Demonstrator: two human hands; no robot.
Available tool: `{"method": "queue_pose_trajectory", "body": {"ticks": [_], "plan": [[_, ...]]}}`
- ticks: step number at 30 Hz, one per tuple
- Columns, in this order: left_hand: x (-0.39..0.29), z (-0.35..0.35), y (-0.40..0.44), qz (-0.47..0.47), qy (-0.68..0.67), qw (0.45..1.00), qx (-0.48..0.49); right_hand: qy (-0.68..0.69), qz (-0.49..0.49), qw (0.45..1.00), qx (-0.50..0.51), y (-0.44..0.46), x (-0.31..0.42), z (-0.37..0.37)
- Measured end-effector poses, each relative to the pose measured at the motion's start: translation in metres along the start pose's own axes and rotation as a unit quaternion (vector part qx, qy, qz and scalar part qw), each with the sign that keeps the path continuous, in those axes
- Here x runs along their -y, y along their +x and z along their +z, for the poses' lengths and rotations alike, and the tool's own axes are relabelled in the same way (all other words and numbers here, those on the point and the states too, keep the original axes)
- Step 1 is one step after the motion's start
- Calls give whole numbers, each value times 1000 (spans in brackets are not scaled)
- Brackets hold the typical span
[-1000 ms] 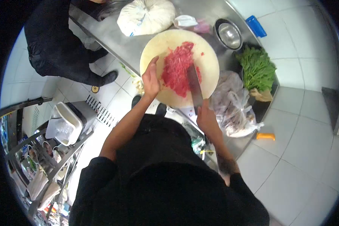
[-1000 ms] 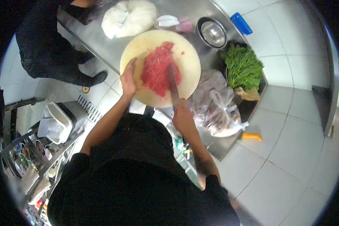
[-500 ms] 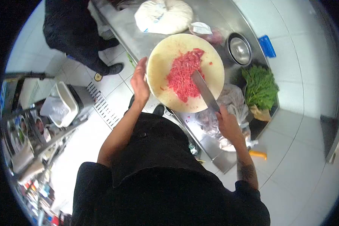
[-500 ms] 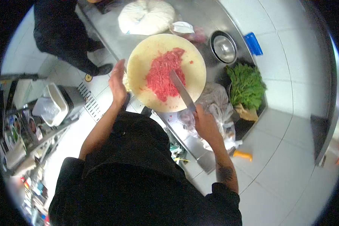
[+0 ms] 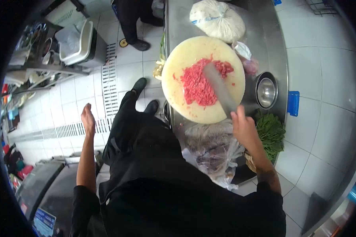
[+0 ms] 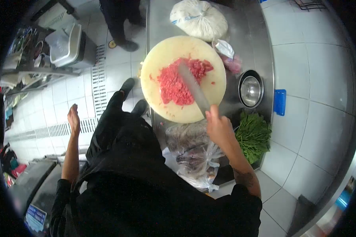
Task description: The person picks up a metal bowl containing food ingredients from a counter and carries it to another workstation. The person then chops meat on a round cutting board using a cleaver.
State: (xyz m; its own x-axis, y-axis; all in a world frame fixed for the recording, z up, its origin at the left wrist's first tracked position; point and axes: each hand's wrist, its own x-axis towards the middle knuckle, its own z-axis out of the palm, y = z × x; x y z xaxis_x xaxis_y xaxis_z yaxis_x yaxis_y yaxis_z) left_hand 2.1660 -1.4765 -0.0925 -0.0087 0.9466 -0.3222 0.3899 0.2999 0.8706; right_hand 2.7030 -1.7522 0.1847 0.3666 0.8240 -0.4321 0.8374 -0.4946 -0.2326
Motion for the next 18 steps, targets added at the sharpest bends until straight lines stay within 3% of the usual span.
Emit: {"method": "queue_pose_trajectory", "body": {"ticks": [2, 4, 5, 6, 8, 10, 11, 13, 16, 18], "plan": [[66, -29, -19, -72, -32, 996, -49, 83, -44, 985, -143, -2, -17, 15], [85, -40, -63, -109, 193, 969, -106, 110, -64, 985, -118, -6, -53, 38], [113, -52, -79, -91, 306, 943, -98, 35, -60, 995, -75, -4, -50, 29], [106, -51, -100, -141, 289, 941, -106, -42, -54, 997, -28, -2, -47, 17], [102, -54, -129, -167, 332, 922, -107, 20, -61, 997, -45, -9, -39, 7], [113, -66, -143, -167, 328, 927, -80, 143, -52, 970, -190, -8, -53, 23], [116, -69, -147, -180, 305, 932, -80, 80, -47, 990, -111, -3, -65, 27], [136, -84, -139, -195, 303, 930, -70, 53, -71, 993, -74, -3, -78, 22], [138, -92, -122, -54, 348, 934, -65, 32, -99, 993, -48, 4, -79, 10], [78, -66, -124, -115, 239, 958, -109, 90, -48, 982, -158, 4, -86, 28]]}}
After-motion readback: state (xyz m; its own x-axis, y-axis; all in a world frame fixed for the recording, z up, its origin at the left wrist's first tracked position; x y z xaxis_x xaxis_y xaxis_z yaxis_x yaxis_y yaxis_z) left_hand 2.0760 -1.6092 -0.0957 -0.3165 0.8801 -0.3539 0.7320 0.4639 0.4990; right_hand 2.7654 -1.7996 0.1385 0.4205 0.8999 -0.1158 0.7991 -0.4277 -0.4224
